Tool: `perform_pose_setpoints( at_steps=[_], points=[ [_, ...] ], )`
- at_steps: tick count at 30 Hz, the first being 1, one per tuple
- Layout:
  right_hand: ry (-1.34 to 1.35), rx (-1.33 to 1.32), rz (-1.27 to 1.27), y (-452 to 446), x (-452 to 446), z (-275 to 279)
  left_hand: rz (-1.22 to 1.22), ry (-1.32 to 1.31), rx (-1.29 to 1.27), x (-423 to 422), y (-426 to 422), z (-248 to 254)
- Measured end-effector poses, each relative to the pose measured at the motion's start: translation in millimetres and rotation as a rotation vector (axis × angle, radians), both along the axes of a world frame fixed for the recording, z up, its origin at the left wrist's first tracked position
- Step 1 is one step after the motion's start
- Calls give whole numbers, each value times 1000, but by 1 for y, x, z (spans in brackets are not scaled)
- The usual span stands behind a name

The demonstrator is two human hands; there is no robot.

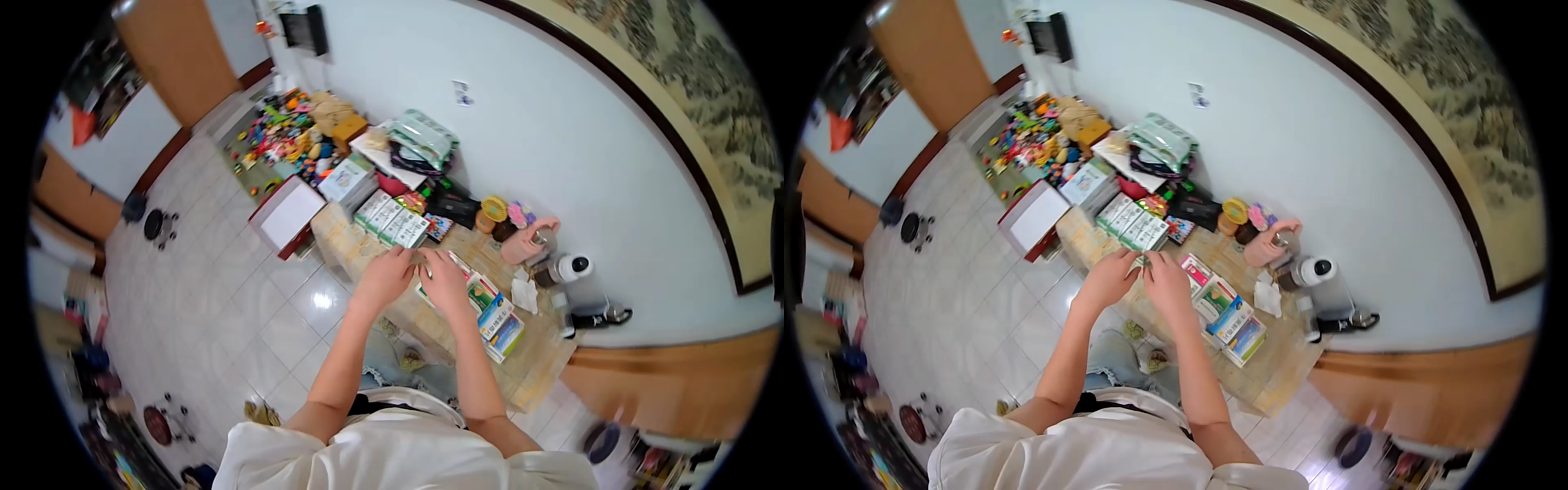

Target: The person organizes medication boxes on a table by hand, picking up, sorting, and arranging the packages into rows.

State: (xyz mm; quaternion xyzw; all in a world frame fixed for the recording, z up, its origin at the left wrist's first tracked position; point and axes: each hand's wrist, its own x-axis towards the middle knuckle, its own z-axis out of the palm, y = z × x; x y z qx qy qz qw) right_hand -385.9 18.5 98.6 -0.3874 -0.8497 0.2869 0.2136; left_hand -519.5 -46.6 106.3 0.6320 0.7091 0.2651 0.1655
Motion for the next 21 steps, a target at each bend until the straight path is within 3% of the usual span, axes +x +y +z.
perform_pose_setpoints(
  at_steps=[12, 16, 21],
  points=[
    [-41, 5, 565, -99, -88, 3, 529, 27, 46, -36, -154, 17],
    [64, 55, 722, -143, -133, 11, 698, 28, 68, -59, -207, 23],
    [125, 67, 764, -191, -200, -5, 726, 70, 74, -108, -250, 18]
  ],
)
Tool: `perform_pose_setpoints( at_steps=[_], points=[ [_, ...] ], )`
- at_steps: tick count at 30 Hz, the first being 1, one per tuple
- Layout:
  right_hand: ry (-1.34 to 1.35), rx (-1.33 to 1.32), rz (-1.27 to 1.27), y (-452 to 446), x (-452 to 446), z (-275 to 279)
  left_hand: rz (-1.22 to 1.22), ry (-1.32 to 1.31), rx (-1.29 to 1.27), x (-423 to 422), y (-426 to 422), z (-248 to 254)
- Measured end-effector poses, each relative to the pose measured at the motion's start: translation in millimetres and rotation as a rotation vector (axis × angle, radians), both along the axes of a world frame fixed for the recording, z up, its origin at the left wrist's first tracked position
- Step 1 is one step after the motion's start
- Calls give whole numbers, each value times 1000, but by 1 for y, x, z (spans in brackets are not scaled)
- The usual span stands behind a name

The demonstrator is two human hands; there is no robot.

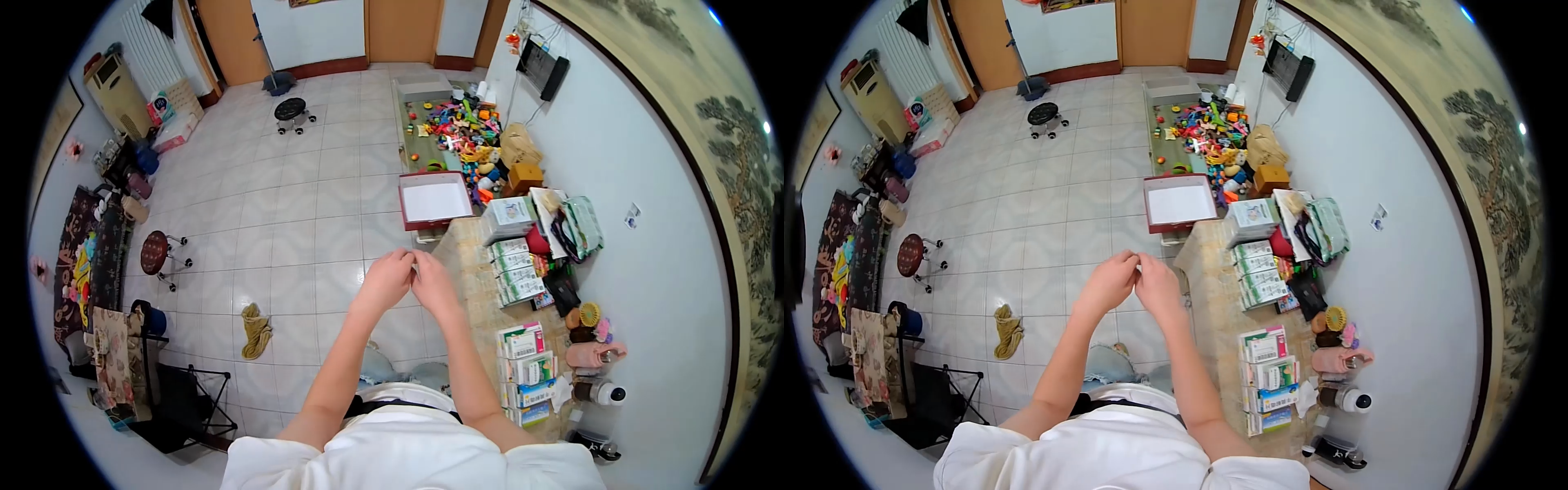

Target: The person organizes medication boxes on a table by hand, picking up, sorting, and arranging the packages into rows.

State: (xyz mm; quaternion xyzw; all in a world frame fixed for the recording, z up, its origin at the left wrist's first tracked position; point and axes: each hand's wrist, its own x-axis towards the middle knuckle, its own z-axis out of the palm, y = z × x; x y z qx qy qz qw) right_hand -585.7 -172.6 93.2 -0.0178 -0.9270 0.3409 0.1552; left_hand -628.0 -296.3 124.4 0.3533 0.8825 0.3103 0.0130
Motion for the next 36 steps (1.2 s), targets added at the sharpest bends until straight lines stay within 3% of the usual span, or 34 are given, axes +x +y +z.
perform_pose_setpoints(
  at_steps=[11, 17, 24, 30, 36],
  points=[
    [-99, 30, -166, -25, -83, 3, -124, 6, 23, -101, -14, -18],
    [-126, 84, -198, 5, -138, -17, -200, -34, 12, -158, 8, -28],
    [-391, 73, -264, 51, -246, -14, -268, 4, -121, -257, 52, -37],
    [-364, -11, -378, 93, -323, -15, -312, 15, -88, -344, 106, -36],
    [-406, -48, -585, 147, -336, -19, -506, -22, -95, -385, 177, -43]
  ],
)
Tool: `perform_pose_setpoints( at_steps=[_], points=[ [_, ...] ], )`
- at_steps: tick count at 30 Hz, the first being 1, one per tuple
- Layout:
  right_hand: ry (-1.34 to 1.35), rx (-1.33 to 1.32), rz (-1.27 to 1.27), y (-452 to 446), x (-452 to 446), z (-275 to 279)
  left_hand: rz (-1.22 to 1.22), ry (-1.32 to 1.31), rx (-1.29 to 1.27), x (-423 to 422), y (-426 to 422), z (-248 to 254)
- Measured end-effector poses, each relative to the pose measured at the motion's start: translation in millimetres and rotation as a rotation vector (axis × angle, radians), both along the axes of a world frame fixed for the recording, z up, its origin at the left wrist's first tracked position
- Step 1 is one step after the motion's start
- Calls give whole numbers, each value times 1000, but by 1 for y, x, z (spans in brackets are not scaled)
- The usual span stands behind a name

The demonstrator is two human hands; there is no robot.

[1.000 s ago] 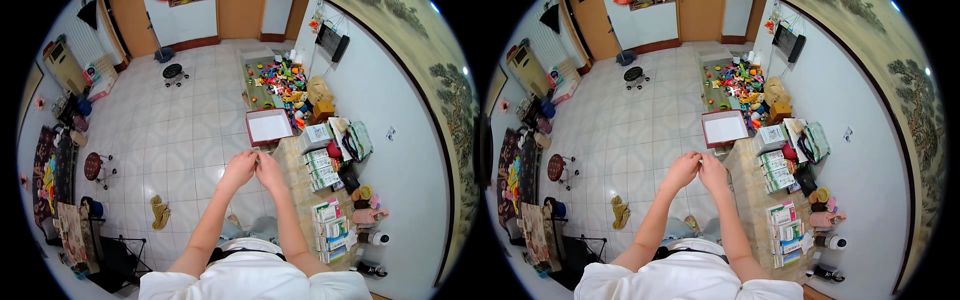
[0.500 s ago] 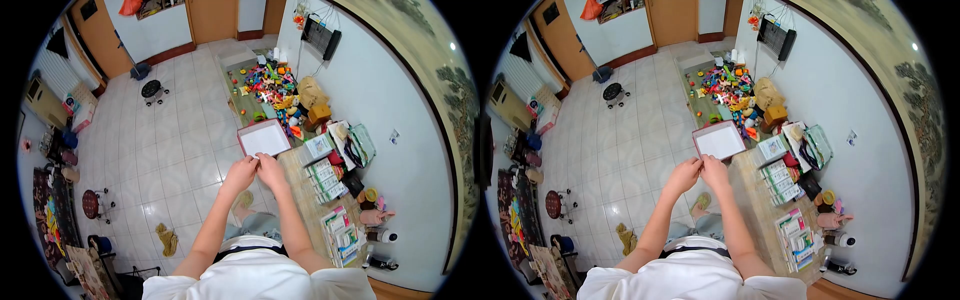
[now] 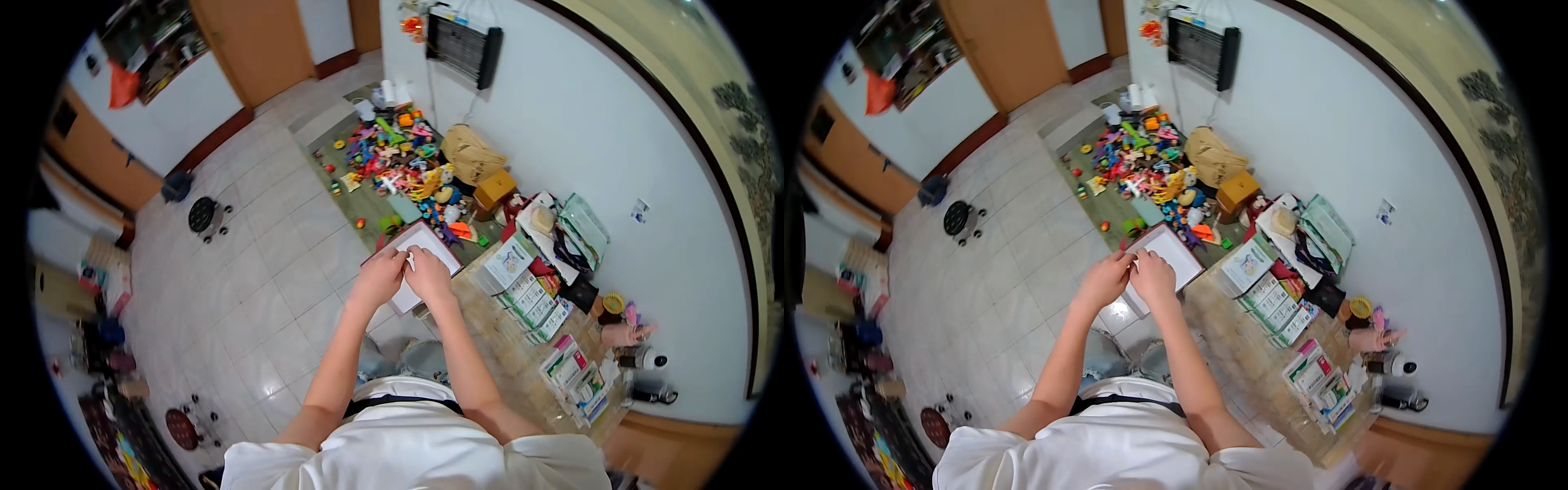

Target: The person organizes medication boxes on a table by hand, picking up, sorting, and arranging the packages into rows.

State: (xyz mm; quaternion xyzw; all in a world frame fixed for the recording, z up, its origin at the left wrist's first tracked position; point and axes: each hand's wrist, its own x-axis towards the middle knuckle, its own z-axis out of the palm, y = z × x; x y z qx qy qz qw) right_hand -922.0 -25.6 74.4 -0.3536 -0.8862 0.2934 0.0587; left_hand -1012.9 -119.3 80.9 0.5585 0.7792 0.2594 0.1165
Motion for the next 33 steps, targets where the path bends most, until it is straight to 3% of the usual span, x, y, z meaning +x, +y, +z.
perform_pose_setpoints(
  at_steps=[5, 13, 22, 33],
  points=[
    [-17, 15, -265, 28, 3, -17, -292, 5, -16, -24, 57, -31],
    [-8, 5, -645, 32, -50, -36, -663, -38, -66, -94, 102, -33],
    [19, -52, -846, -17, -134, -42, -817, -32, -157, -187, 92, -44],
    [33, -4, -873, -46, -146, -71, -849, -37, -166, -203, 55, -65]
  ],
)
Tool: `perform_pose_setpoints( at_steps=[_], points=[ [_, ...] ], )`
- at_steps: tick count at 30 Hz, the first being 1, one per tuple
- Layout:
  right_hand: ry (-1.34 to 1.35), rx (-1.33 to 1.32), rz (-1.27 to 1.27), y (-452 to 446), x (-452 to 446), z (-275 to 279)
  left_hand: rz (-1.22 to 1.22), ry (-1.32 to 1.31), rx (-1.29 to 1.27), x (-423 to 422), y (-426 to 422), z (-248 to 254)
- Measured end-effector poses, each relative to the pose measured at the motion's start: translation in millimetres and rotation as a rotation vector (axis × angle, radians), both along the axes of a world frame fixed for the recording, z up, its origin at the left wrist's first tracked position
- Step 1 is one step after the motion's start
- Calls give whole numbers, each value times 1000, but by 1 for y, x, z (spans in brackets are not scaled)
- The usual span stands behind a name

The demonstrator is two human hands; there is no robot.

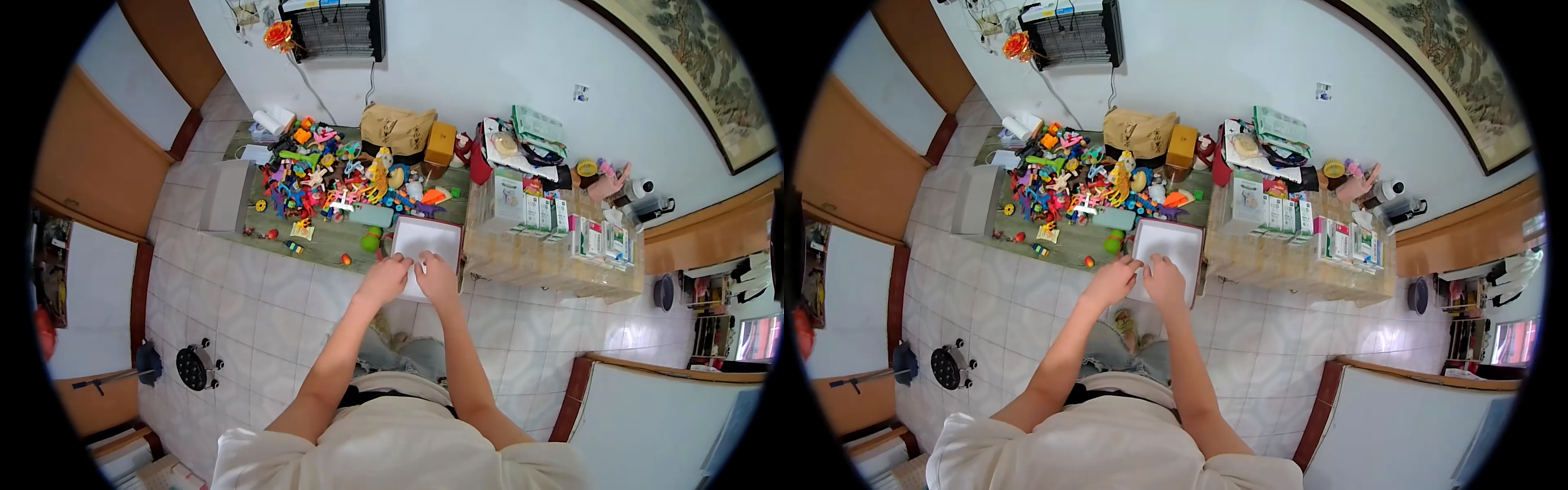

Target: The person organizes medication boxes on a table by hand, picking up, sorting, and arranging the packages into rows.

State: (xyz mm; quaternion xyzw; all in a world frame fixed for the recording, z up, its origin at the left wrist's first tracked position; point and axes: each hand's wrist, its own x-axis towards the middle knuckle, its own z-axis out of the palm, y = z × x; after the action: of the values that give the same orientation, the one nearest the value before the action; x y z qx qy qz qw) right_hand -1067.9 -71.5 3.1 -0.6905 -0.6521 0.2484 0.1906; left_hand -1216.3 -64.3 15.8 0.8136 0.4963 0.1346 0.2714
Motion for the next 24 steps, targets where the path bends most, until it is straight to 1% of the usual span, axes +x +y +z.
perform_pose_setpoints(
  at_steps=[7, 10, 14, 16, 19, 22, 24],
  points=[
    [34, 16, 24, -27, 6, 5, 68, 17, 5, 4, -33, 4],
    [26, 32, 7, -37, 11, 2, 88, -64, 20, 13, -43, -8],
    [-3, 34, 5, -49, 22, -4, 75, -61, -12, 23, -54, -10],
    [-11, 55, 3, -51, 28, -10, 46, -49, -31, 26, -50, -22],
    [-9, 90, -22, -46, 33, -24, 20, -99, -15, 28, -38, -44],
    [-2, 123, -16, -34, 33, -51, -22, -154, 60, 27, -15, -86],
    [8, 160, 10, -20, 29, -83, -24, -115, 83, 26, -2, -115]
  ],
)
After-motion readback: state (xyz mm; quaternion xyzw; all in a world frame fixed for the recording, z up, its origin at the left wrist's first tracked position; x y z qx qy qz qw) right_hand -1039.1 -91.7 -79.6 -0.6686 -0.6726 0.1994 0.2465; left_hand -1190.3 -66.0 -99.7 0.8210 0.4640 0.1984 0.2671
